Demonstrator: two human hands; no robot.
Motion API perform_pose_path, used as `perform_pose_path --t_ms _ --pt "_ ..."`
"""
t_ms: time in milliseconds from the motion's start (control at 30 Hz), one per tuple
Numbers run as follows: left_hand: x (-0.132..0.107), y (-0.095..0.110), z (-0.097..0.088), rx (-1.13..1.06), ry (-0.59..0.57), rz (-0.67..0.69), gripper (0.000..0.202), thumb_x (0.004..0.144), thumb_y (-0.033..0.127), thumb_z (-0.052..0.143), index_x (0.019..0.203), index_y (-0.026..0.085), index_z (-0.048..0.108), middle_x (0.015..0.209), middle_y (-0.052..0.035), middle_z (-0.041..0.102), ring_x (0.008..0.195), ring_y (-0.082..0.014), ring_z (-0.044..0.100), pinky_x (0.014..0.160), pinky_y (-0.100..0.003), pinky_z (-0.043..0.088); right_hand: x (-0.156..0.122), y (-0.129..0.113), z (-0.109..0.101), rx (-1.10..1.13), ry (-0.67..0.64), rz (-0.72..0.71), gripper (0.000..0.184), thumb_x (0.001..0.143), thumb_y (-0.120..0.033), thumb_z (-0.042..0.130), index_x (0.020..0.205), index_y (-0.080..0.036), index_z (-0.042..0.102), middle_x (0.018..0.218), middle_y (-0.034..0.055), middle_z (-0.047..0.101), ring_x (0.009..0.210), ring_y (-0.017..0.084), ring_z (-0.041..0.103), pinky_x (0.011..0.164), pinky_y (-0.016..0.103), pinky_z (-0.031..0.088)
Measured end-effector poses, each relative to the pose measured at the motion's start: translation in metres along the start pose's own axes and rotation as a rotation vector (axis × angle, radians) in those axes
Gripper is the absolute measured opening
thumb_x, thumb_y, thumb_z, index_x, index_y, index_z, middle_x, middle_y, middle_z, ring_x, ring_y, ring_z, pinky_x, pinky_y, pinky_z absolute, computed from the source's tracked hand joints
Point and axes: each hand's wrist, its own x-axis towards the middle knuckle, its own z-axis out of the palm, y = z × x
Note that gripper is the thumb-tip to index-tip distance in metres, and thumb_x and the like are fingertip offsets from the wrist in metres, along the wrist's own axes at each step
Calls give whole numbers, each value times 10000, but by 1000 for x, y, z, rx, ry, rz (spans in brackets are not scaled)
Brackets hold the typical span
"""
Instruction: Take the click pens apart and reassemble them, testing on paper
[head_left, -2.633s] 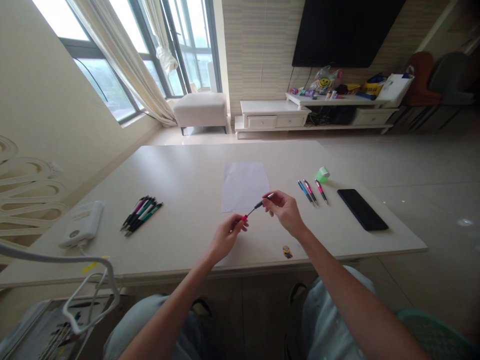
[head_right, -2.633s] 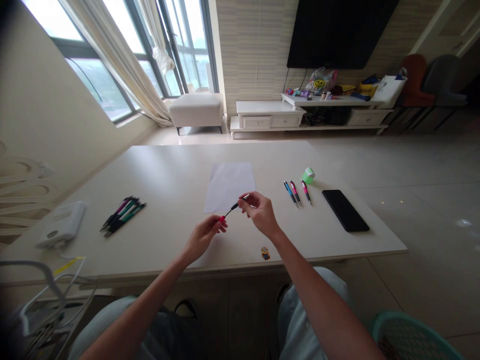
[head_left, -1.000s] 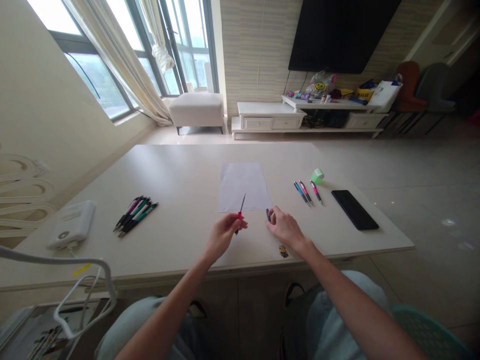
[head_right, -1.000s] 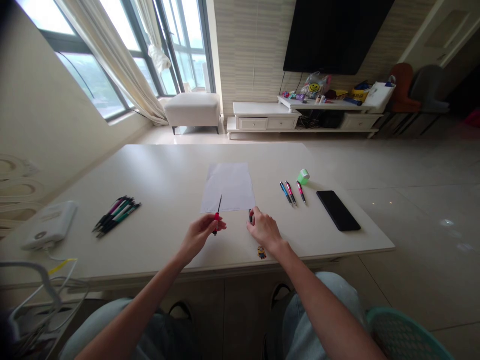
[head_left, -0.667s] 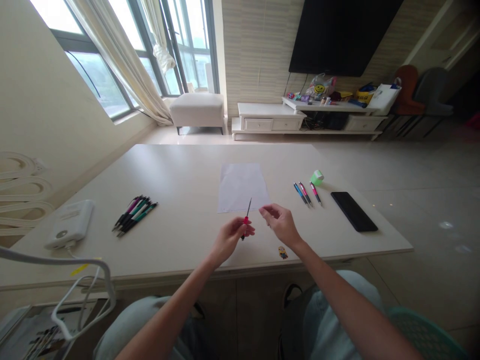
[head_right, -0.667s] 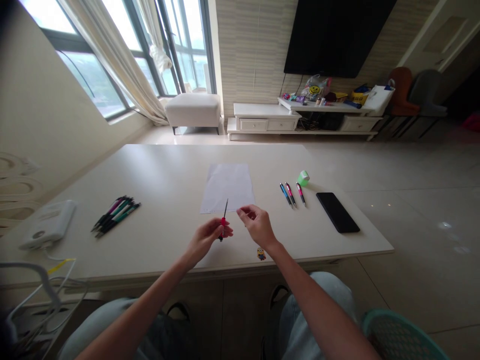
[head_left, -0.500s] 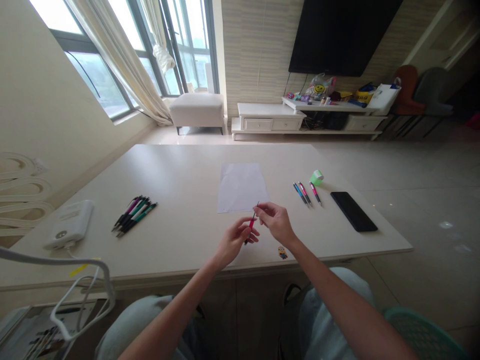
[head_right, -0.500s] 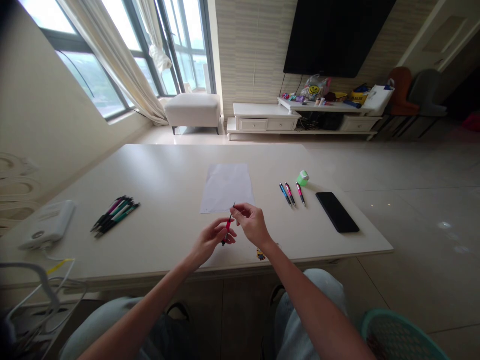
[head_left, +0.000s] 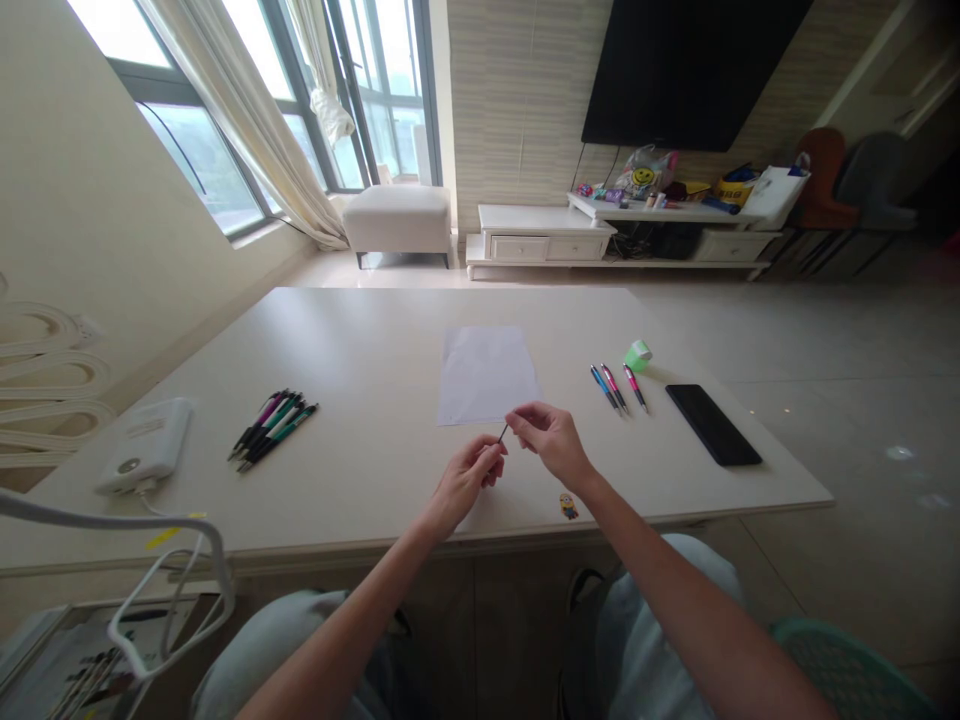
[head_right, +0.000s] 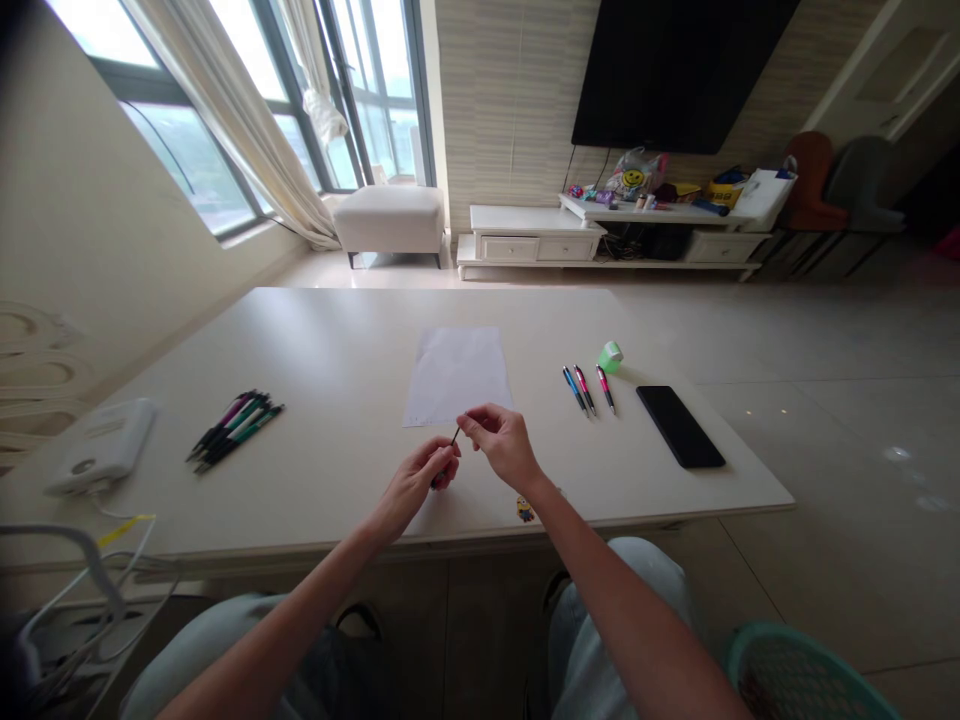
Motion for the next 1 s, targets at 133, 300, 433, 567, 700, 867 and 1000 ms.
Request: perform_pose_path --t_ms 133,300,433,567,700,867,1000 --pt "0 1 1 10 29 -20 312 834 477 493 851 169 543 622 13 495 558 -96 425 535 -219 343 10 -4 -24 65 195 -31 354 730 -481 629 853 -149 631 697 37 627 542 110 534 439 212 382" --pt "-1 3 -2 4 67 -31 300 829 467 495 848 172 546 641 3 509 559 -98 422 528 -216 344 17 15 -65 -432 111 150 280 720 -407 628 750 -132 676 695 70 674 548 143 590 495 236 424" --pt "-1 3 -4 23 95 -24 314 819 478 500 844 171 559 642 -1 517 549 -98 425 518 -216 349 12 32 -71 -876 -24 239 179 731 -329 622 693 -174 703 736 81 709 690 186 648 616 250 440" --pt "-1 3 -5 35 108 -19 314 817 473 502 843 167 565 639 -1 524 547 -94 429 515 -211 352 9 34 -69 -1025 -12 256 181 754 -329 603 731 -188 713 793 89 719 788 207 659 648 249 425" --pt "0 1 -4 32 114 -26 301 822 461 501 850 167 563 640 0 525 544 -92 426 513 -207 346 9 32 -65 -978 -36 245 209 771 -357 587 740 -185 701 789 75 716 756 187 653 649 239 420" --pt "2 -2 -6 37 120 -20 316 815 478 500 854 171 566 641 -1 525 538 -96 427 505 -210 342 6 33 -40 -1054 -25 155 201 794 -360 557 759 -200 674 792 59 705 748 187 642 651 250 414" --pt "3 -1 -6 36 120 -25 323 810 482 499 858 170 568 643 0 529 540 -96 431 513 -212 344 8 33 -20 -1184 -18 132 181 800 -327 547 768 -189 659 841 90 692 775 204 636 646 263 408"
